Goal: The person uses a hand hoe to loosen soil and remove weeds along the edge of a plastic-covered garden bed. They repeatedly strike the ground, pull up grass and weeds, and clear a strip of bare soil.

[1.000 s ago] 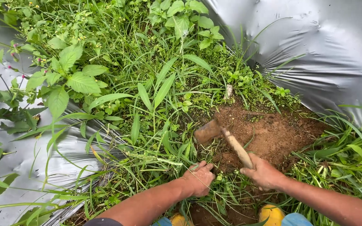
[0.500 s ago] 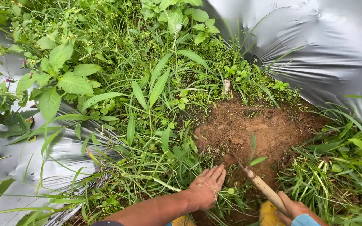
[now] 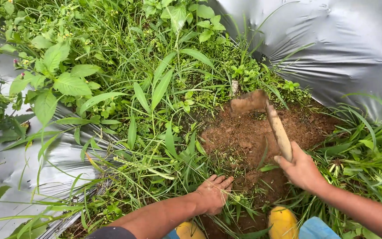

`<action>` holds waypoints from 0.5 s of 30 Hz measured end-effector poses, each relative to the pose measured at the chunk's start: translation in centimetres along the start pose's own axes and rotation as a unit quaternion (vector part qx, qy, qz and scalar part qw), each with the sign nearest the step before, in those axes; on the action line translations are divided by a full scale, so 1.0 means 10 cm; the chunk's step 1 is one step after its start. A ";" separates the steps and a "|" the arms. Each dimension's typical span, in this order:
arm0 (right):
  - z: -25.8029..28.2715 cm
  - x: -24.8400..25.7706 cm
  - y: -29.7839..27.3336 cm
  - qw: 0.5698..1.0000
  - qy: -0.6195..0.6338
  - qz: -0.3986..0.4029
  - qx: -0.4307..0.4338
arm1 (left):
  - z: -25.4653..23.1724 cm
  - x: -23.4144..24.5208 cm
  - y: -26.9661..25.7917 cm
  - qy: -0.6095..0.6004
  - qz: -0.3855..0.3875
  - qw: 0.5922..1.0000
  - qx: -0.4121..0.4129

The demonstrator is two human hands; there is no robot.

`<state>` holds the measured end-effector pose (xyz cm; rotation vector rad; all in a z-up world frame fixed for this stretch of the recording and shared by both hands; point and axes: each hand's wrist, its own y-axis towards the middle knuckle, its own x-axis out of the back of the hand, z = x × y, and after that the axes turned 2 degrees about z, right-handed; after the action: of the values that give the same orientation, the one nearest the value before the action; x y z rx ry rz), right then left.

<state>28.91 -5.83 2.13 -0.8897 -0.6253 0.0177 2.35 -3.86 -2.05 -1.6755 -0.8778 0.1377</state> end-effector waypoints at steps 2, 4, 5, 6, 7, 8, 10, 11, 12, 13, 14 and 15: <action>0.20 -0.07 -0.01 0.994 0.108 -0.008 0.005 | 0.01 0.00 -0.04 -0.051 -0.005 0.999 0.003; 0.18 -0.23 -0.07 0.997 0.071 0.035 -0.005 | 0.01 -0.02 0.02 -0.033 -0.006 0.999 0.003; 0.17 -0.32 -0.10 0.996 0.035 0.078 -0.015 | 0.01 -0.04 0.04 -0.016 -0.007 1.000 0.002; 0.11 -0.34 -0.12 0.996 0.038 0.077 -0.015 | 0.03 -0.06 0.05 -0.014 -0.006 1.000 0.002; 0.05 -0.37 -0.14 0.992 -0.012 0.120 -0.027 | 0.04 -0.09 0.06 -0.016 -0.015 1.000 0.005; -0.03 -0.38 -0.15 0.984 -0.064 0.162 -0.039 | 0.04 -0.12 0.09 -0.022 -0.025 0.999 0.008; 0.08 -0.35 -0.14 0.988 -0.053 0.139 -0.034 | 0.05 -0.09 0.02 -0.035 -0.029 0.999 0.005; 0.13 -0.34 -0.13 0.992 -0.041 0.115 -0.028 | 0.06 -0.08 -0.02 -0.047 -0.031 0.998 0.003; 0.21 -0.34 -0.10 0.992 -0.042 0.116 -0.028 | 0.06 -0.08 -0.02 -0.048 -0.032 0.998 0.003; 0.28 -0.33 -0.08 0.996 -0.016 0.085 -0.011 | 0.06 -0.08 -0.03 -0.044 -0.029 0.999 0.003; 0.35 -0.32 -0.05 0.999 0.011 0.053 0.006 | 0.06 -0.06 -0.03 -0.039 -0.026 0.999 0.002; 0.29 -0.36 -0.01 0.999 0.011 0.052 0.006 | 0.04 -0.04 -0.06 -0.039 -0.027 0.999 0.002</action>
<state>24.42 -4.78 1.71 -0.9097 -0.5585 0.1048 1.56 -3.77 -1.81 -1.6498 -0.9794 0.1683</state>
